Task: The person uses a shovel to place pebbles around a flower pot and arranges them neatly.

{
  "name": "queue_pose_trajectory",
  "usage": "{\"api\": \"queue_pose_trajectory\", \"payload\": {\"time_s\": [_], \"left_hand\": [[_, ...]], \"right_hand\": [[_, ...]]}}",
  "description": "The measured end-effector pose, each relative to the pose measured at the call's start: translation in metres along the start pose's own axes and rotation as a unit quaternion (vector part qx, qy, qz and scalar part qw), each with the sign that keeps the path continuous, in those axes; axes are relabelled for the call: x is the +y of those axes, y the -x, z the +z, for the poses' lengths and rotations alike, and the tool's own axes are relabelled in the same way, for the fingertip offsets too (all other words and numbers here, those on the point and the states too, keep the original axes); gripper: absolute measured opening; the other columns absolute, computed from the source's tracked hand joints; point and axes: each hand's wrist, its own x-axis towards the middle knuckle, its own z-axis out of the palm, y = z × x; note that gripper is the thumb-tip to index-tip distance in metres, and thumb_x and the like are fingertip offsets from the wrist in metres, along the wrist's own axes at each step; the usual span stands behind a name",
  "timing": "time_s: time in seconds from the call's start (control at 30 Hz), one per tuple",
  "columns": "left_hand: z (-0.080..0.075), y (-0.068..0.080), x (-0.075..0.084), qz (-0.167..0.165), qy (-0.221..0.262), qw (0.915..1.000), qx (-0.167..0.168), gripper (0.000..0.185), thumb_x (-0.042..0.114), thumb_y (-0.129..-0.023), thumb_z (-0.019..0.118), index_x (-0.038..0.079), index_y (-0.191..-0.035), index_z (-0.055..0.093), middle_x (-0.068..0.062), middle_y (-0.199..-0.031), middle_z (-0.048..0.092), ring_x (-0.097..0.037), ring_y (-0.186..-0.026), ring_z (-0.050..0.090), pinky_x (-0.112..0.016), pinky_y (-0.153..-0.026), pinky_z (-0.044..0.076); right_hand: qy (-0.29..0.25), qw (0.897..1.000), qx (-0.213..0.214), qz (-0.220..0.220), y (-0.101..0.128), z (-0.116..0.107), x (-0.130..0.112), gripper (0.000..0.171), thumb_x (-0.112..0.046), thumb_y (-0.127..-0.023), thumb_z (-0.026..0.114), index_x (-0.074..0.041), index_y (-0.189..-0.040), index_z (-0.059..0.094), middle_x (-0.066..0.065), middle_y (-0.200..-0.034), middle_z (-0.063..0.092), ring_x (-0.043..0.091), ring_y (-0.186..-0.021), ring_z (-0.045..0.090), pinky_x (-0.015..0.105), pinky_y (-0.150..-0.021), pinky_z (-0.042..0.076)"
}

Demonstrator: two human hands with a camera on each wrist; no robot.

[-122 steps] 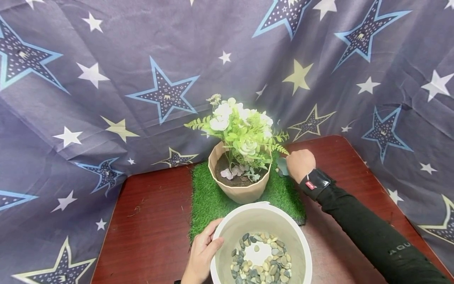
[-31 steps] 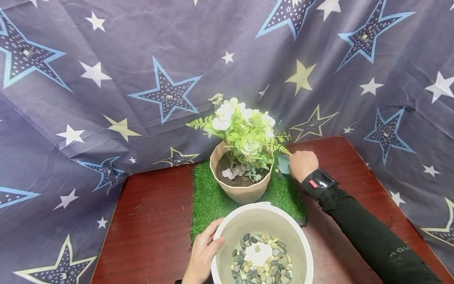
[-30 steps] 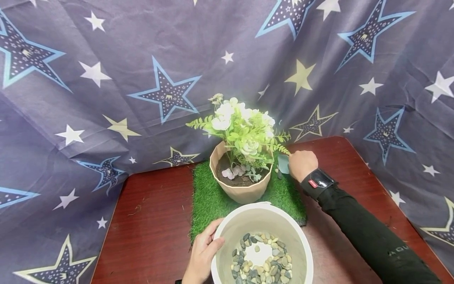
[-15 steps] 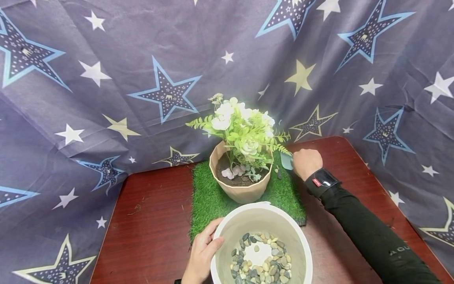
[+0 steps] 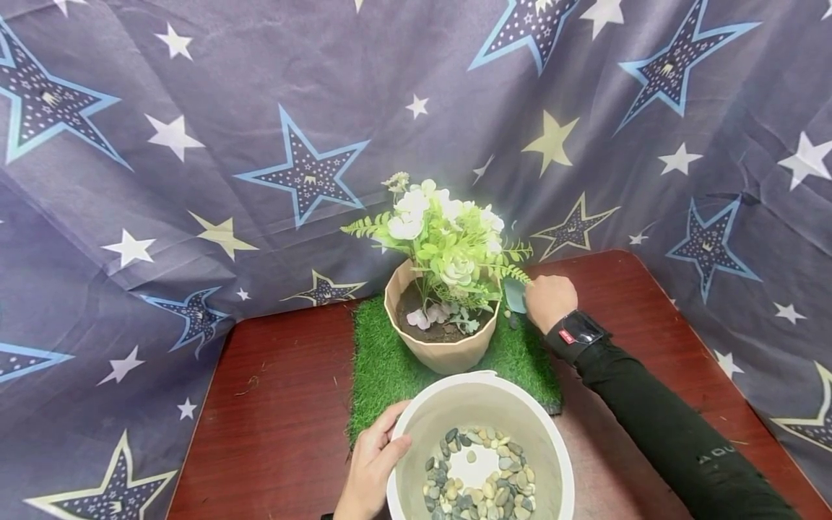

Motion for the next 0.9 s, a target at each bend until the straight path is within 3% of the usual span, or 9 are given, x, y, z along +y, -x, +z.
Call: {"api": "queue_pose_trajectory", "payload": {"time_s": [0.17, 0.57, 0.73, 0.9], "left_hand": [[0.0, 0.0, 0.001, 0.003, 0.0, 1.0, -0.002, 0.042, -0.009, -0.096, 0.049, -0.002, -0.136, 0.058, -0.036, -0.113, 0.069, -0.012, -0.097, 0.074, -0.043, -0.073, 0.065], [0.001, 0.0, -0.001, -0.003, -0.006, 1.0, 0.0, 0.042, -0.008, -0.095, 0.049, -0.003, -0.136, 0.058, -0.037, -0.112, 0.069, -0.01, -0.095, 0.073, -0.044, -0.072, 0.066], [0.0, 0.001, -0.001, 0.0, 0.001, 1.0, -0.001, 0.042, -0.008, -0.096, 0.049, -0.004, -0.136, 0.058, -0.037, -0.113, 0.069, -0.01, -0.097, 0.073, -0.043, -0.073, 0.066], [0.0, 0.0, -0.001, -0.004, 0.001, 1.0, -0.002, 0.041, -0.007, -0.096, 0.049, -0.003, -0.136, 0.058, -0.037, -0.113, 0.069, -0.011, -0.096, 0.074, -0.045, -0.072, 0.065]], "right_hand": [[0.002, 1.0, -0.02, 0.004, -0.002, 0.001, -0.002, 0.01, -0.005, -0.077, 0.074, -0.003, -0.067, 0.072, 0.016, -0.072, 0.071, 0.035, -0.063, 0.066, 0.049, -0.057, 0.057], [-0.011, 1.0, -0.016, 0.014, 0.002, 0.006, 0.007, 0.02, -0.013, -0.082, 0.076, -0.004, -0.066, 0.069, 0.016, -0.069, 0.071, 0.036, -0.061, 0.066, 0.051, -0.053, 0.055], [-0.029, 0.999, -0.015, 0.033, 0.007, -0.003, 0.016, 0.024, -0.016, -0.084, 0.075, -0.002, -0.065, 0.067, 0.019, -0.066, 0.069, 0.038, -0.058, 0.066, 0.053, -0.05, 0.053], [-0.049, 0.997, -0.055, 0.039, 0.015, -0.021, 0.027, 0.031, -0.023, -0.087, 0.073, -0.005, -0.064, 0.064, 0.018, -0.065, 0.067, 0.037, -0.058, 0.064, 0.054, -0.048, 0.051]]}}
